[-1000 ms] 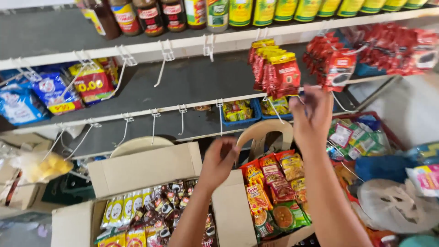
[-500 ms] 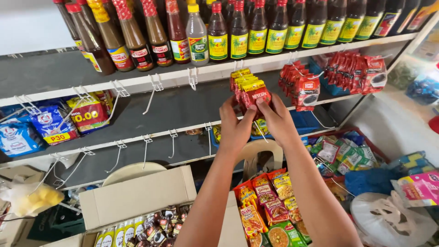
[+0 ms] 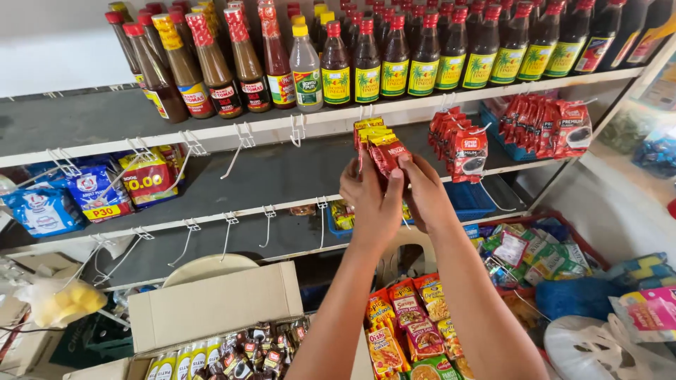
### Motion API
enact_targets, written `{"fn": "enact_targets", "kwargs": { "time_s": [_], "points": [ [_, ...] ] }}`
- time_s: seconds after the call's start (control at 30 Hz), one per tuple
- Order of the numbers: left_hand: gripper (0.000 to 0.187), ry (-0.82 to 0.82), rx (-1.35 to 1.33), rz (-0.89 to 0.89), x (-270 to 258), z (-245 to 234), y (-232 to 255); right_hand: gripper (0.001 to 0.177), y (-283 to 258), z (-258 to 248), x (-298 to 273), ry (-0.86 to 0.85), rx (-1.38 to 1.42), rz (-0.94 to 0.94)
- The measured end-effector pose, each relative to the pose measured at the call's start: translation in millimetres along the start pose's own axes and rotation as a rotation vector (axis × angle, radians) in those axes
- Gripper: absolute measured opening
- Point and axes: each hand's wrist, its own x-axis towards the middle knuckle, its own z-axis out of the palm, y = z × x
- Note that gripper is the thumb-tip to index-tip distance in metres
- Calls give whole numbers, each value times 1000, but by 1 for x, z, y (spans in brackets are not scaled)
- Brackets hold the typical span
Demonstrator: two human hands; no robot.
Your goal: The person unpacks various food items from a cardboard box and arranges them on store shelves. They handle packets of instant coffee, instant noodles, and powdered drink mixes, placing them on hooks or into baskets on the shelves.
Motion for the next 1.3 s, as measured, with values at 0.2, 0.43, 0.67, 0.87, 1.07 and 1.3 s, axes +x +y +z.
{"fn": "enact_targets", "kwargs": {
  "time_s": [0.2,0.43,0.67,0.87,1.07,1.3],
  "points": [
    [86,-52,-144,-21,-9,4,30,36,-8,-8,-1,56,195,117],
    [69,-54,-663,-319,14,26,-2,34,-10,-11,1,59,45,-141],
    [48,-122,-1052,-432,7,15,9,38,6,-21,-19,116,3,-283],
    [37,-141,-1219,-494,-24,3,-1,36,-10,-11,-38,323,347,-258],
    [28,-75,-1288,-688,-51,-14,-23,28,-7,-15,-25,186,184,-218],
    [26,-35,-1283,-729,-59,-24,-43,26,1,-5,-3,94,-109,-231]
  ]
}}
